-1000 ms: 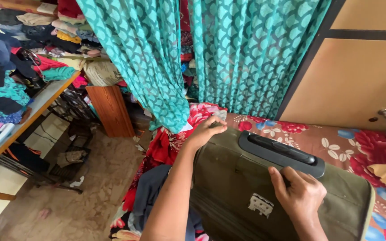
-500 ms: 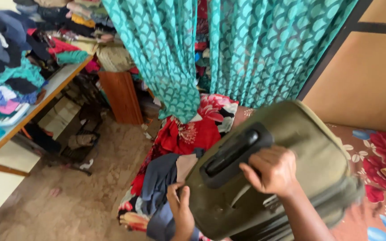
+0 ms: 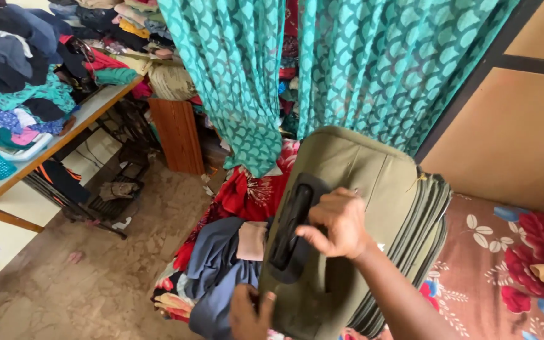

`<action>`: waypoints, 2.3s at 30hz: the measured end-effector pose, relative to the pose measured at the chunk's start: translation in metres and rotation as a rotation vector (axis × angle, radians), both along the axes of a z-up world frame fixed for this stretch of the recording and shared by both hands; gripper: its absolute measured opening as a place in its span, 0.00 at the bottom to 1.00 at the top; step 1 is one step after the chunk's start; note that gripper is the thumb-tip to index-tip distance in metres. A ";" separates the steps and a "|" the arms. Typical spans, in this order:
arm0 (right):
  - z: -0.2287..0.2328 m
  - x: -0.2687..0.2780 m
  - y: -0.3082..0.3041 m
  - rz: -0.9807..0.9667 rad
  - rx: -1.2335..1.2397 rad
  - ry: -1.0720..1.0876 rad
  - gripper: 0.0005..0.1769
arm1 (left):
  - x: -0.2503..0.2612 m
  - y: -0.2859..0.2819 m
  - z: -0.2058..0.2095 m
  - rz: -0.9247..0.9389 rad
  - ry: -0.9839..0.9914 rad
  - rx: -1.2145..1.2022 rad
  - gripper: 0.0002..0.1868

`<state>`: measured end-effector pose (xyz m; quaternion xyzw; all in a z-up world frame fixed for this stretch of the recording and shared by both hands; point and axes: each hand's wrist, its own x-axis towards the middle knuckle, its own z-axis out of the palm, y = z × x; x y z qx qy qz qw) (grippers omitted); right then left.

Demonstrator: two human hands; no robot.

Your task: The person closes a green suitcase on a bed, presses down on the lid, then lifts and repositions it. They extend the telescopic handle and move the suitcase across the floor to a corner, where they adjust the handle and lock the suitcase.

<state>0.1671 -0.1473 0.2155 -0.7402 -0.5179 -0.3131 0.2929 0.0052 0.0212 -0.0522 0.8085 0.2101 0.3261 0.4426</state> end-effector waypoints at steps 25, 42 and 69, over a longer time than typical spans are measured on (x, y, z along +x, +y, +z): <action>-0.001 -0.006 0.043 0.296 -0.039 -0.216 0.29 | 0.256 -0.039 0.299 -0.913 -0.347 0.998 0.36; 0.043 0.071 0.096 0.324 -0.377 -0.410 0.16 | 0.348 0.097 0.283 -0.335 -0.151 0.763 0.43; -0.060 0.188 0.111 -0.059 0.131 0.341 0.11 | 0.094 0.128 0.254 0.347 0.534 0.478 0.31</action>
